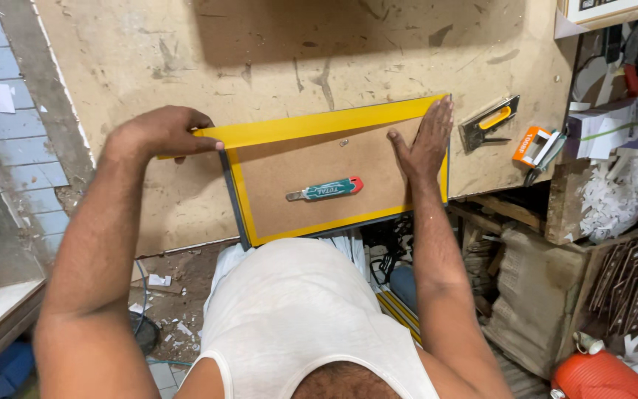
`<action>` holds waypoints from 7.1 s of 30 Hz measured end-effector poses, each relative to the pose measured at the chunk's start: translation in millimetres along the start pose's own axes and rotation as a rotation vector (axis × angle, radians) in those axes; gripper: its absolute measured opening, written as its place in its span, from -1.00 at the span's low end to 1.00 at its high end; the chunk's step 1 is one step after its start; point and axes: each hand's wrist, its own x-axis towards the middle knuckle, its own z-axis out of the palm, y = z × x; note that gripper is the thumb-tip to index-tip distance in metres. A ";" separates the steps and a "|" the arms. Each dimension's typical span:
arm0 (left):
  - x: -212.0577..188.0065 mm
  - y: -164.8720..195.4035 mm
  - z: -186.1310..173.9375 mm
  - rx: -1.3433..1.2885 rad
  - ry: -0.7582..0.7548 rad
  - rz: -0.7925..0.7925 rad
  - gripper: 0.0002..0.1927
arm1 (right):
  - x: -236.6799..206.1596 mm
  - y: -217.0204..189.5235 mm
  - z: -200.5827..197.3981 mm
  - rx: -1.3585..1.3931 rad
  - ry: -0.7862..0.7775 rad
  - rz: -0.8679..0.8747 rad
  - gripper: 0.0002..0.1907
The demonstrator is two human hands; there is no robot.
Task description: The person assembles a rectangular frame by applying yellow tape along the edges of a board, using a utility knife to cut the tape, and attaching white corner pieces. The person repeats the process on a second frame.
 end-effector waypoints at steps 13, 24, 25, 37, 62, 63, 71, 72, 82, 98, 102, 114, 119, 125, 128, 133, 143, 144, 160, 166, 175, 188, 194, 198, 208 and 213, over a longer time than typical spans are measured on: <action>30.1 -11.8 33.1 0.153 0.117 -0.088 -0.57 | -2.9 -10.7 6.0 -0.013 0.020 -0.006 0.13; 33.0 -10.2 37.7 0.168 0.108 -0.120 -0.57 | -0.8 -62.4 10.4 -0.119 -0.242 0.324 0.15; 34.1 -11.0 37.3 0.178 0.117 -0.106 -0.57 | 3.6 -86.5 16.7 -0.162 -0.336 0.414 0.18; 49.3 -30.7 46.9 0.201 0.147 -0.053 -0.58 | -59.2 -297.4 50.3 0.008 -0.410 -0.432 0.28; 29.1 -37.9 40.2 0.098 0.147 -0.085 -0.64 | -71.4 -314.4 42.6 0.382 -0.518 -0.139 -0.65; 29.5 -39.3 41.8 0.112 0.166 -0.070 -0.63 | -71.6 -315.6 42.1 0.391 -0.541 -0.130 -0.66; 30.2 -44.4 44.1 0.136 0.216 -0.028 -0.62 | -59.2 -325.8 40.4 0.371 -0.586 -0.091 -0.67; 30.0 -44.1 44.2 0.140 0.219 -0.022 -0.61 | -57.3 -326.1 39.2 0.376 -0.583 -0.085 -0.68; 30.3 -69.4 66.4 0.412 0.840 0.003 -0.88 | -76.2 -269.2 5.0 0.279 -0.705 -0.098 -0.67; 20.9 44.1 181.5 -0.027 1.312 0.454 -0.76 | -24.9 -193.0 38.0 0.323 -0.074 -0.758 -0.54; 35.2 70.1 193.4 -0.031 1.365 0.352 -0.78 | -7.4 -134.1 10.4 0.250 -0.008 -0.729 -0.55; 59.9 96.4 202.7 0.157 1.416 0.125 -0.74 | 43.6 108.0 -59.2 0.261 0.068 -0.473 -0.84; 63.2 100.8 198.9 0.109 1.374 0.080 -0.69 | 52.7 120.3 -52.4 0.210 -0.002 -0.497 -0.88; 63.1 102.9 196.4 0.114 1.348 0.053 -0.73 | 48.1 -2.0 -21.5 0.396 -0.100 -0.631 -0.64; 64.6 102.1 196.7 0.105 1.374 0.065 -0.74 | 39.9 -98.9 -7.9 0.447 -0.206 -0.683 -0.55; 65.2 101.6 197.5 0.024 1.385 0.067 -0.83 | 40.5 -166.4 -14.9 0.500 -0.241 -0.793 -0.68; 65.5 99.7 201.3 0.074 1.398 0.070 -0.82 | 49.3 27.7 -33.5 0.350 -0.108 -0.383 -0.80; 66.5 100.5 201.6 0.074 1.396 0.064 -0.83 | 53.2 61.4 -40.4 0.289 -0.008 -0.337 -0.80; 82.1 307.7 375.6 0.009 1.186 -0.139 -0.13 | -65.4 345.3 -136.2 -0.010 0.317 -0.077 -0.89; 168.6 454.4 364.7 -0.052 0.995 0.208 0.08 | -43.1 470.1 -168.1 0.019 0.313 0.032 -0.89; 149.8 499.4 385.7 0.190 0.825 0.240 0.33 | 81.9 584.6 -194.7 -0.152 0.127 0.033 -0.38; 85.3 473.4 391.1 0.665 0.824 -0.069 -0.13 | 136.0 632.8 -197.3 0.011 -0.144 0.032 -0.82; -31.6 512.5 304.1 0.570 1.098 0.090 -0.66 | 113.1 618.2 -196.0 -0.054 0.162 0.080 -0.88; -47.8 529.0 255.1 0.488 1.053 0.118 -0.69 | 76.9 577.8 -202.0 0.143 0.501 0.016 -0.92; 29.8 595.9 215.8 0.243 1.108 0.583 -0.67 | 14.6 424.6 -199.4 1.590 0.080 0.096 -0.88; 41.1 603.3 216.6 0.273 1.135 0.573 -0.71 | -9.4 359.2 -175.4 1.766 -0.018 0.023 -0.84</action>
